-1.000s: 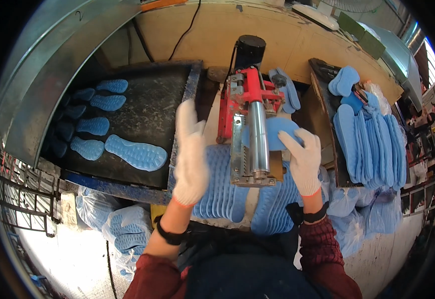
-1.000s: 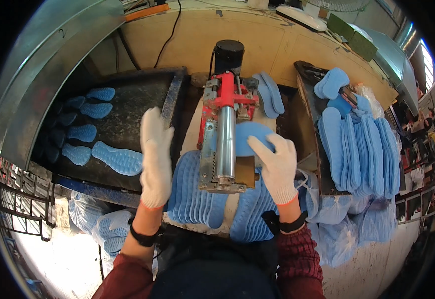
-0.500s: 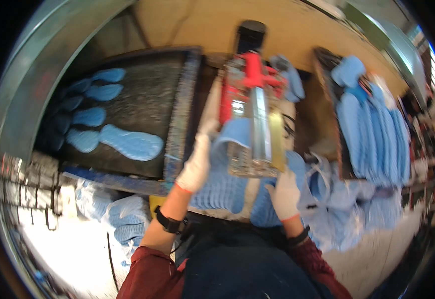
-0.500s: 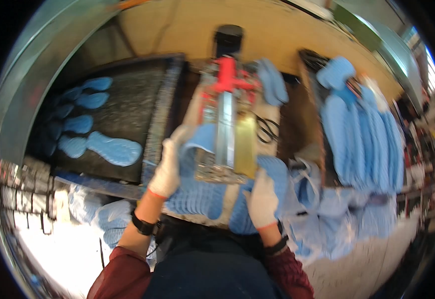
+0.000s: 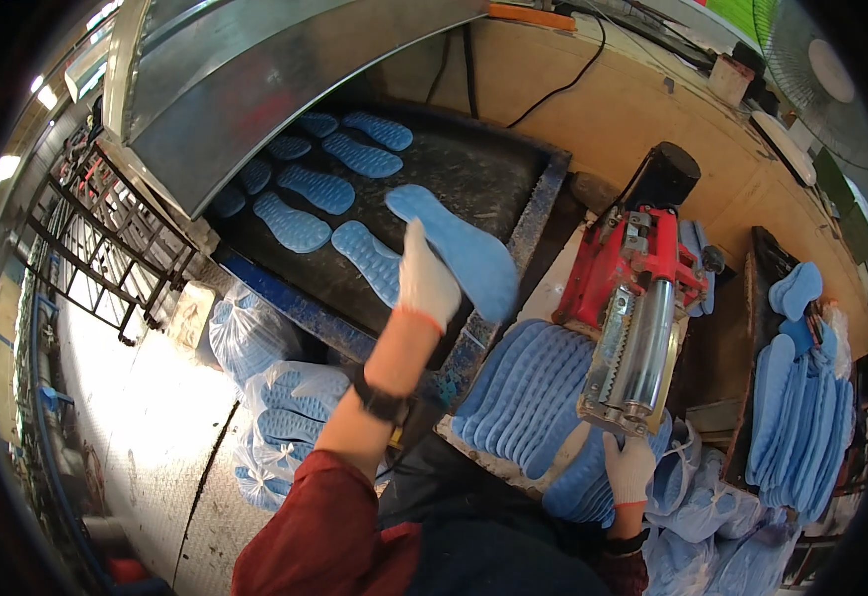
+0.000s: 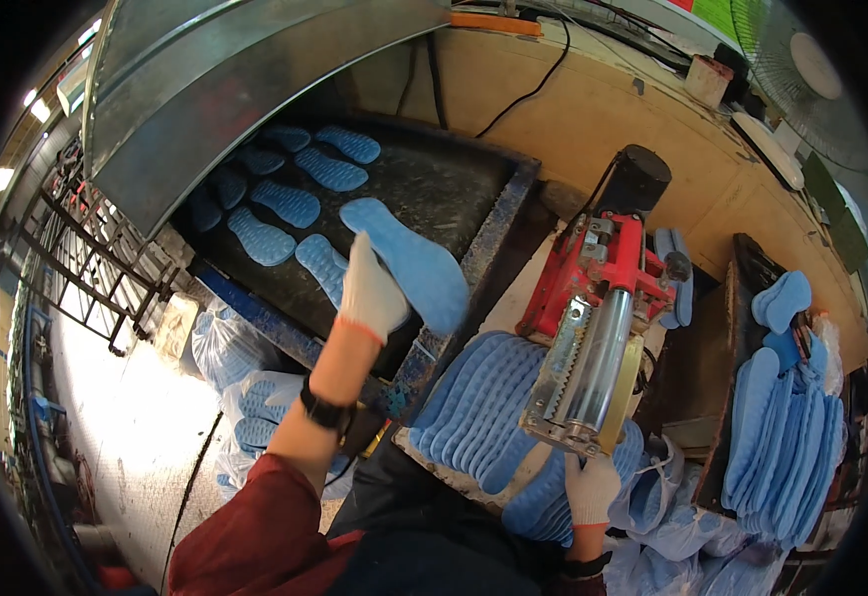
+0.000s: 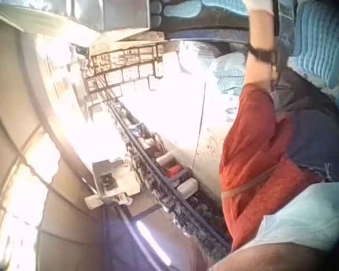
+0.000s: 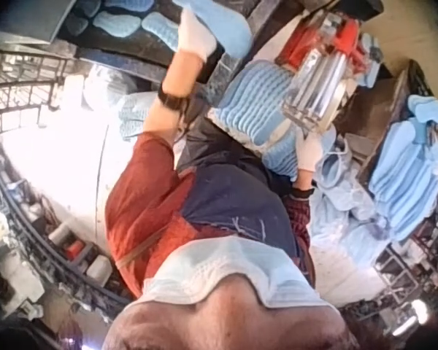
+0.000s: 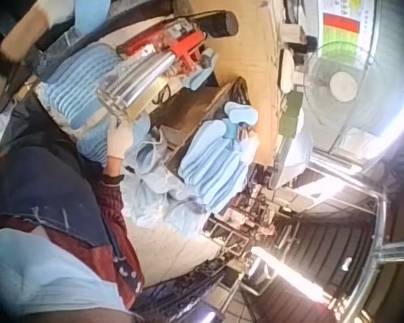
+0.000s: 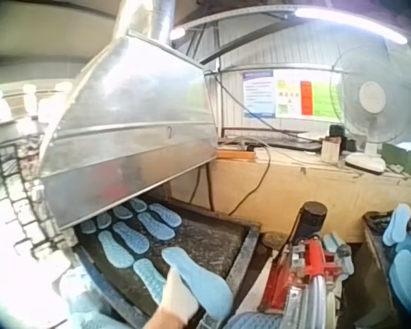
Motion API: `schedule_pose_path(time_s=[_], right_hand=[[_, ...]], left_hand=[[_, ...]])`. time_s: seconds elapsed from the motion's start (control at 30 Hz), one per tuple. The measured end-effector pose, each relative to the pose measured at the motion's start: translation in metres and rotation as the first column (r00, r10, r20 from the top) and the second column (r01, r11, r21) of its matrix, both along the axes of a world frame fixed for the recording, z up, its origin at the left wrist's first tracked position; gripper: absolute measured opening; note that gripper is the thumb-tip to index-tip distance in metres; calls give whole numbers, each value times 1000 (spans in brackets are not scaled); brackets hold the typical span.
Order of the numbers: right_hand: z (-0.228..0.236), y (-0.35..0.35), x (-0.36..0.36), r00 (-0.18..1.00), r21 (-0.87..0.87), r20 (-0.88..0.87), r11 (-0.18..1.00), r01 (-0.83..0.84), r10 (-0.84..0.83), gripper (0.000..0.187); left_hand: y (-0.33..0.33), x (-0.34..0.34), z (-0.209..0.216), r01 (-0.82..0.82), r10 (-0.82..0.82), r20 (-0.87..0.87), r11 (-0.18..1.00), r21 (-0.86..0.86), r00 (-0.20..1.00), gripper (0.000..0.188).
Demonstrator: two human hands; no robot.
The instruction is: The recorder applies glue to shoe insoles using a roller machine and then organizes them into stacks.
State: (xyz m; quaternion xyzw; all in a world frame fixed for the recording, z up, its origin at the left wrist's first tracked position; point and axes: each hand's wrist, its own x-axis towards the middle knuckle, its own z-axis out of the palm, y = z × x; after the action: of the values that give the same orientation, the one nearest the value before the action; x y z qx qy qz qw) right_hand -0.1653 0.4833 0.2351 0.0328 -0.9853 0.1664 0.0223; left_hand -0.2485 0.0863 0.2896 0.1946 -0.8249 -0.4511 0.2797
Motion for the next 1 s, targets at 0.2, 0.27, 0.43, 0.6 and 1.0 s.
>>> schedule_pose_path(time_s=[0.2,0.27,0.43,0.6,1.0], right_hand=[[-17,39,3,983,-610,107,771,182,-147,29],[3,28,5,980,-795,105,578,185,-170,30],[70,29,-24,933,-579,-299,815,-11,-200,31],[115,0,-61,786,75,-563,963,-260,256,36],[25,-26,12,975,-831,193,508,224,-114,25]], left_hand=[[-46,-82,-21,-220,167,461,973,63,872,58],[-86,-83,-24,-29,148,-49,486,874,988,57],[34,-12,47,80,184,-317,742,666,930,56],[159,15,76,737,-413,-617,471,485,670,64],[145,-12,31,852,-702,-500,497,164,506,72]])
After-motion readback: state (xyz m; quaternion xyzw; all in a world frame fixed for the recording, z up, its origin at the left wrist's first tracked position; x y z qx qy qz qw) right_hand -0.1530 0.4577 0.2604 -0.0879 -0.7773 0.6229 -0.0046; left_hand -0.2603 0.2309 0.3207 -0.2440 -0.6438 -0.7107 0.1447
